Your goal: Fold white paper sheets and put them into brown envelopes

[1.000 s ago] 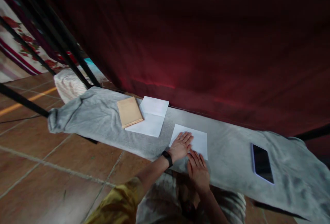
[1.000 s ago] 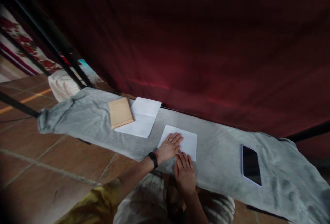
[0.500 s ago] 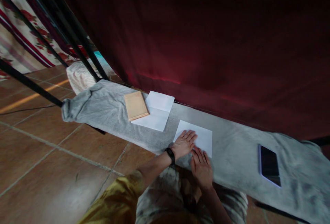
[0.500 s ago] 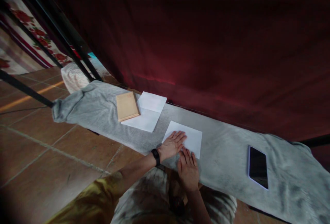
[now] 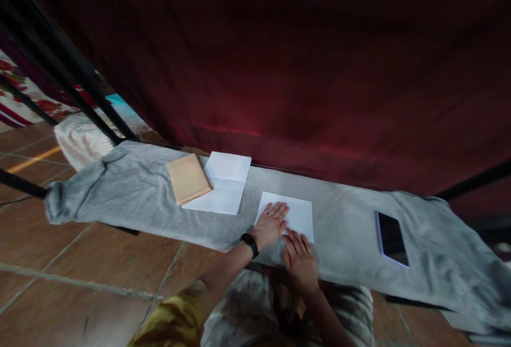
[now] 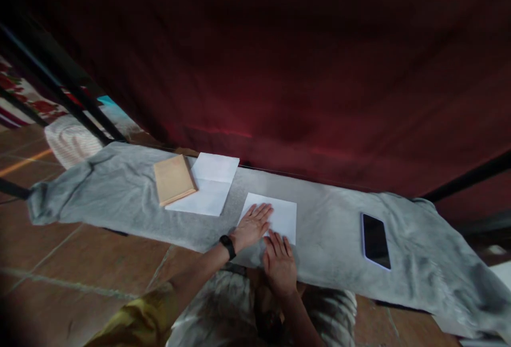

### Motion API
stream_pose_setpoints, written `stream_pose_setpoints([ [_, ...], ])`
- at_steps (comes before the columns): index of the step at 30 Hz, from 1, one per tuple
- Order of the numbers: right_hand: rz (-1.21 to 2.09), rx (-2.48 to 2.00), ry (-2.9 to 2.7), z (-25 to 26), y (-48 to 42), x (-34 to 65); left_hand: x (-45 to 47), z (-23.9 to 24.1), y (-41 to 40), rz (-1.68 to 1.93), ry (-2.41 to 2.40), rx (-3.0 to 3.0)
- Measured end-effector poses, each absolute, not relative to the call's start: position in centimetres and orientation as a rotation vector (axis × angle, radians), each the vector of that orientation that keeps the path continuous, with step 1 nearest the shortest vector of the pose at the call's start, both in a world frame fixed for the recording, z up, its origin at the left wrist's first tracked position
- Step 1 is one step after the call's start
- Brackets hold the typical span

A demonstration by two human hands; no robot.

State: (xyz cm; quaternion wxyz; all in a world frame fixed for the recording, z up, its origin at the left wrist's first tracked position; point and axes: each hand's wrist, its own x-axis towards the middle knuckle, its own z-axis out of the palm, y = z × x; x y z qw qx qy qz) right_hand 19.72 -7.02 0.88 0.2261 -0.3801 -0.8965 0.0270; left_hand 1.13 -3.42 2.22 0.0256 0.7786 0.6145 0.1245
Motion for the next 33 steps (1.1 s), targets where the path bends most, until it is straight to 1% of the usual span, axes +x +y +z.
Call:
stream_pose_setpoints([
  [9, 0.097, -1.055, -2.452, 2.3, -7.1, 19.4, 0.5, 3.0, 0.3, 0.427, 2.142, 2.2],
  [15, 0.125, -1.085, -2.439, 2.4, -7.2, 19.5, -0.1, 2.2, -3.1, 0.581, 2.391, 2.048],
  [21, 0.261, -1.17, -2.372, 3.2, -5.9, 18.4, 0.0, 1.5, -7.4, 0.746, 2.526, 2.021],
  [27, 0.192, -1.238, -2.417, 2.9, -3.0, 15.2, 0.6, 1.9, -7.4, 0.695, 2.55, 2.008],
  [33, 0.164, -1.337, -2.378, 1.8, -1.9, 14.7, 0.7, 1.9, -7.4, 0.642, 2.586, 2.016],
])
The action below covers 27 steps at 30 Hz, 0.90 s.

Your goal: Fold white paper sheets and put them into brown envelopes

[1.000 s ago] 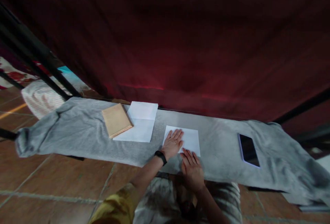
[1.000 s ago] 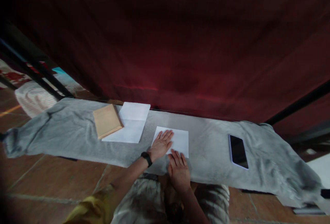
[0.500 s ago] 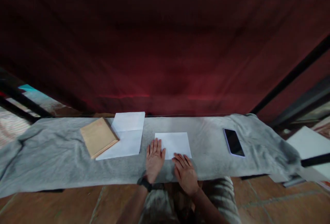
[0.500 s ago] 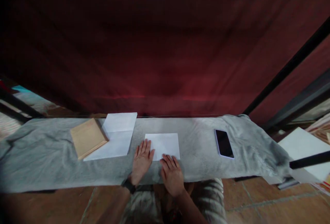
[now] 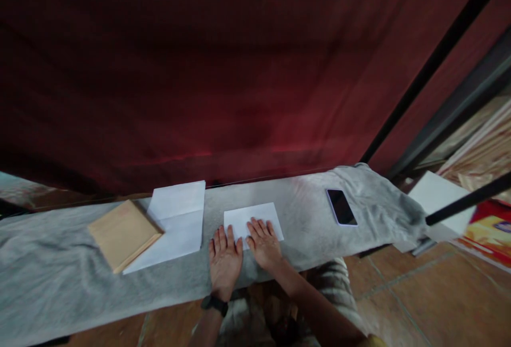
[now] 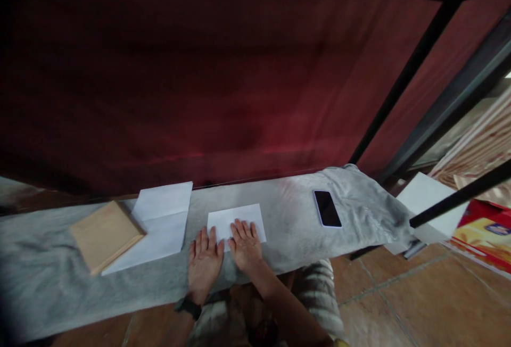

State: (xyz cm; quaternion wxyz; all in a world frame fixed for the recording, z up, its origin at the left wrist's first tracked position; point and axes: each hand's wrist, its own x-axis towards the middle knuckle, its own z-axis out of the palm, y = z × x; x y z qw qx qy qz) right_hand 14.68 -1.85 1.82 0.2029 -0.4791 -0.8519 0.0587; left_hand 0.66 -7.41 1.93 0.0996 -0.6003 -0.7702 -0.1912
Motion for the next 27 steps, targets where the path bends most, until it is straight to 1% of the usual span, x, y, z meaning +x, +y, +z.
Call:
stream_pose_setpoints([
  [6, 0.005, -1.472, -2.267, 0.8, -1.6, 16.5, 0.9, 2.2, -7.5, -0.5, -2.304, -1.757],
  [12, -0.147, -1.459, -2.248, -0.5, -1.8, 19.5, 1.5, 2.7, -7.6, -0.368, -2.408, -1.758],
  [20, -0.118, -1.442, -2.257, -0.6, -2.1, 20.0, 1.9, 3.3, -8.2, -0.324, -2.402, -1.843],
  [27, -0.106, -1.426, -2.243, -0.4, -2.1, 20.1, 2.7, 3.8, -8.0, -0.138, -2.305, -1.946],
])
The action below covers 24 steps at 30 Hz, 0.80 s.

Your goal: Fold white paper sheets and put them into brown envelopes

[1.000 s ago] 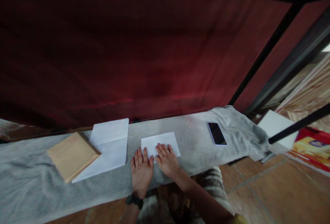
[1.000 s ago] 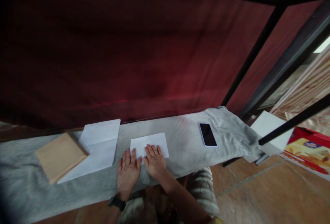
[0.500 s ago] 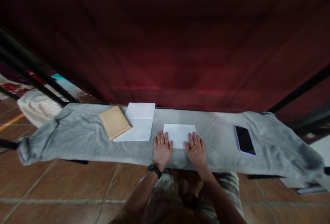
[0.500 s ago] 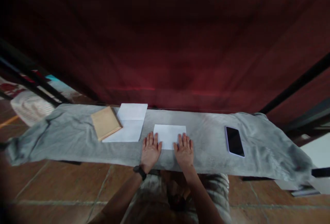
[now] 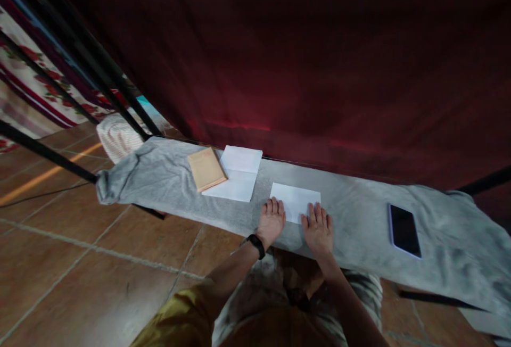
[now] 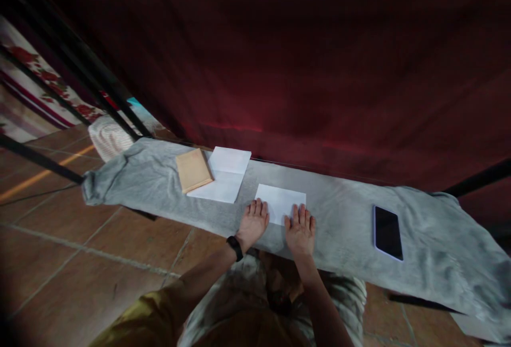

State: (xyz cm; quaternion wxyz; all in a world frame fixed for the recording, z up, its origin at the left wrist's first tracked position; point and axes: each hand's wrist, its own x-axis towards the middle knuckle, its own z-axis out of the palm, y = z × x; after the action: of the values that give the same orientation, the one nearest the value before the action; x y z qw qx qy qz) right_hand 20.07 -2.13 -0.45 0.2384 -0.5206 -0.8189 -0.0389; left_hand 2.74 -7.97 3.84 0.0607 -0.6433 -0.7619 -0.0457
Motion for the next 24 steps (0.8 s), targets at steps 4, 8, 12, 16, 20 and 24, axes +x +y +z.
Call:
stream_pose_setpoints([
  [4, -0.119, -1.428, -2.254, -0.5, -2.1, 20.0, 3.0, 4.1, -7.9, -0.113, -2.316, -1.954],
  [8, -0.106, -1.439, -2.247, -0.8, -2.0, 20.0, 3.1, 4.6, -8.0, -0.129, -2.332, -1.949],
  [12, -0.084, -1.455, -2.238, -1.2, -1.8, 19.9, 3.0, 5.7, -8.0, -0.469, -2.588, -1.871],
  [16, -0.08, -1.481, -2.243, -1.1, -1.8, 19.8, 1.7, 7.0, -7.0, -1.272, -2.941, -1.494],
  [20, -0.066, -1.511, -2.257, -0.7, -1.9, 19.7, 0.0, 7.3, -5.8, -1.612, -3.034, -1.325],
  [24, -0.062, -1.527, -2.261, -0.3, -2.1, 19.6, -0.3, 7.0, -6.1, -2.071, -3.028, -1.096],
])
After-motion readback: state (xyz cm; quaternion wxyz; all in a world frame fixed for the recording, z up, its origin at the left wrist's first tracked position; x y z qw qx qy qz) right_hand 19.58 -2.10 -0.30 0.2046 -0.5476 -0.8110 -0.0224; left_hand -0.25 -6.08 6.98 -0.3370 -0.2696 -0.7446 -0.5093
